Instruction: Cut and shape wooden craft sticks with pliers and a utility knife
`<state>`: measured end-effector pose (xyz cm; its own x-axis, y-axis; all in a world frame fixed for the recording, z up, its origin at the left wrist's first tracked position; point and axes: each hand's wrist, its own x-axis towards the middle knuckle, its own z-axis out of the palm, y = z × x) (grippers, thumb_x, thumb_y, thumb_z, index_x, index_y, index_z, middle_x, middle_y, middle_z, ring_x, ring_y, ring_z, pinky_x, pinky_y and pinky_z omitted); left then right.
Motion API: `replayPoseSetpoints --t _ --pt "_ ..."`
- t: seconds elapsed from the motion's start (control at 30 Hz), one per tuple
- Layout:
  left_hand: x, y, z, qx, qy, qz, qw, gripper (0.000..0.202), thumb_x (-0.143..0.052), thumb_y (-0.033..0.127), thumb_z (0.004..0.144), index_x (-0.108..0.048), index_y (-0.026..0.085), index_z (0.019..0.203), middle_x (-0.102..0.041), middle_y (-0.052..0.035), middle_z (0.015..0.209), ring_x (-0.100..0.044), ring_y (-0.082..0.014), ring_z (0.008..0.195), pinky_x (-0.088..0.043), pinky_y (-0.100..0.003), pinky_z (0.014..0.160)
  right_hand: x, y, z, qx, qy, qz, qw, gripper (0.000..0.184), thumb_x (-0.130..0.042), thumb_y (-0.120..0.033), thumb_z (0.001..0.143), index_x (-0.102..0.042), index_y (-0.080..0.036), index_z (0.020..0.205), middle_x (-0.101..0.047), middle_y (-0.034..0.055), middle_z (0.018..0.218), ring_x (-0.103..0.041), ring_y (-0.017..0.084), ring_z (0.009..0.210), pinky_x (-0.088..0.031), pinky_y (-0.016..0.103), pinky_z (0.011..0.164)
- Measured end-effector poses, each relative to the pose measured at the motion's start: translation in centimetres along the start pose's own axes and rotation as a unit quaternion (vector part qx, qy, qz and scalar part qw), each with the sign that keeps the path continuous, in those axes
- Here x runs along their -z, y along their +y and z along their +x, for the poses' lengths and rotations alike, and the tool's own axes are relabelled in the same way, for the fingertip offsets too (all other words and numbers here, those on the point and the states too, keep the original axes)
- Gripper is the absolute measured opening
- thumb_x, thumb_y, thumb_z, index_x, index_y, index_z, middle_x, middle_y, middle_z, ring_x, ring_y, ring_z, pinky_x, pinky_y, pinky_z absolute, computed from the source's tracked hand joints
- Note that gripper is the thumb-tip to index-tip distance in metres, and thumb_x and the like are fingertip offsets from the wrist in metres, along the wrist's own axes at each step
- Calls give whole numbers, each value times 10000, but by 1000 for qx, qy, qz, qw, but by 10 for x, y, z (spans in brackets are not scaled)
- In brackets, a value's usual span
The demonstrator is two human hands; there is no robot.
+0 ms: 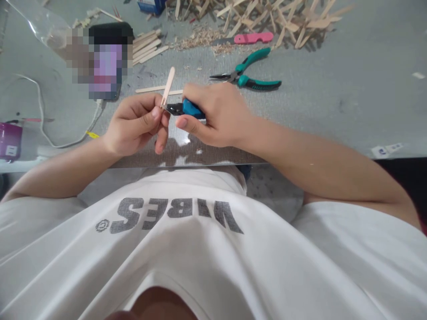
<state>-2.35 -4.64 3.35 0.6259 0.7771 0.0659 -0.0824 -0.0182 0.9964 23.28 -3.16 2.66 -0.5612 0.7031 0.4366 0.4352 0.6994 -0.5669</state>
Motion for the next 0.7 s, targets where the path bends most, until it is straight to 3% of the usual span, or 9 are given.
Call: replayPoseSetpoints --t 0.2,0.33,0.53,0.7 --pt "-3 1 0 -10 -7 -11 1000 573 -784 767 1033 -677 216 918 -650 72 643 -702 -125 445 -523 -205 419 4 -8 1 -14 -30 -1 999 794 -401 -1057 973 -581 -285 935 -552 33 715 -542 227 703 -371 395 654" --pt "-4 2 0 -24 -20 -26 999 562 -799 736 1040 -657 212 895 -615 81 602 -716 -132 452 -522 -198 421 3 -11 3 11 -21 15 1000 750 -382 -990 1044 -523 -268 900 -508 11 689 -482 192 653 -323 396 658" --pt "-2 1 0 -8 -31 -36 999 543 -775 731 1058 -665 214 932 -642 76 598 -730 -151 467 -557 -217 452 1 -17 5 6 -22 57 998 740 -361 -958 1080 -462 -263 850 -455 -24 625 -449 158 595 -319 382 628" --pt "-2 2 -1 9 -32 -32 999 562 -748 767 1059 -639 224 961 -653 78 593 -743 -163 479 -582 -229 471 -1 -17 5 17 -11 96 995 708 -446 -905 1095 -437 -257 809 -411 -37 607 -415 148 581 -306 376 602"
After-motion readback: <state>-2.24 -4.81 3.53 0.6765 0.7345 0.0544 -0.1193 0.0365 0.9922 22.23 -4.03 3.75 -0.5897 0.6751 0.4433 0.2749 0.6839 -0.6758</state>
